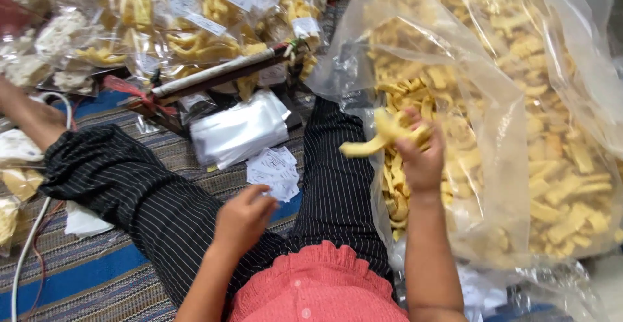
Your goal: Packing small portions of snacks into plastic bags with labels while sitting on the floor.
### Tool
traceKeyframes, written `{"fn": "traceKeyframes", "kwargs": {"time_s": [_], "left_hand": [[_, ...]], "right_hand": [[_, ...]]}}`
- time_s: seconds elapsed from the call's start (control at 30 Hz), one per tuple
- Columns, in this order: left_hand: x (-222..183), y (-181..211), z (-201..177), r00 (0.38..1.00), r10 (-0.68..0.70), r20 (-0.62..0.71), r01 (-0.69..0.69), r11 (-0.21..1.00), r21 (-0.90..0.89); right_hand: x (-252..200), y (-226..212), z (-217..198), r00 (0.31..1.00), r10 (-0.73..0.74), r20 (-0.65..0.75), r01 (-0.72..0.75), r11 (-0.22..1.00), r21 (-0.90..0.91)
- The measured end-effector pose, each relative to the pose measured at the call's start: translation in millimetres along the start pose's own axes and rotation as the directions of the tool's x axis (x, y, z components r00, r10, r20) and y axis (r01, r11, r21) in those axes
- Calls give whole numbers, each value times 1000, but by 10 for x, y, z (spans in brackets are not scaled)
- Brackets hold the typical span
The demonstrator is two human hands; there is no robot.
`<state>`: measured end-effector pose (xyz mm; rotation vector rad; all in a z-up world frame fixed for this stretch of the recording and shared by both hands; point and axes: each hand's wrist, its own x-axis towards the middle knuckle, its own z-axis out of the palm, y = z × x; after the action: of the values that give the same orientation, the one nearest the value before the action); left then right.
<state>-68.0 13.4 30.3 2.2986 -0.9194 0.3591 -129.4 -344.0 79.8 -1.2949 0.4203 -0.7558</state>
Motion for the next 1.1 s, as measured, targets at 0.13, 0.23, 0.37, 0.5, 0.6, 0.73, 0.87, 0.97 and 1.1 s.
{"fn": "traceKeyframes", "kwargs": {"time_s": [0.13,0.23,0.37,0.5,0.6,0.73,0.87,0.97,1.1], "left_hand": [[153,300,73,992,53,119,-41,994,-101],[235,348,-27,991,44,124,-29,993,-117],[240,355,-221,962,-29,271,72,986,-149],[270,361,-372,975,-71,210,110,978,-179],[223,321,-312,980,-69,185,90,990,-109],[157,344,-171,967,11,256,-4,1000,-27],[-1,338,62,984,-123,127,130,990,-46],[8,321,61,980,-152,129,158,986,-44],[29,321,29,983,-107,148,115,992,-46]], "right_hand": [[-414,159,516,875,-101,473,112,994,5],[-677,21,865,764,-125,633,195,980,-42],[-787,-108,980,567,-84,819,469,851,-237],[-755,-205,1040,438,-10,899,516,821,-243],[-688,-101,1062,459,141,877,394,853,-344],[-657,71,1109,488,403,774,279,768,-576],[-730,64,1274,585,418,695,241,728,-642],[-752,30,1353,628,403,666,114,798,-591],[-771,82,1354,633,383,673,122,809,-575]]}}
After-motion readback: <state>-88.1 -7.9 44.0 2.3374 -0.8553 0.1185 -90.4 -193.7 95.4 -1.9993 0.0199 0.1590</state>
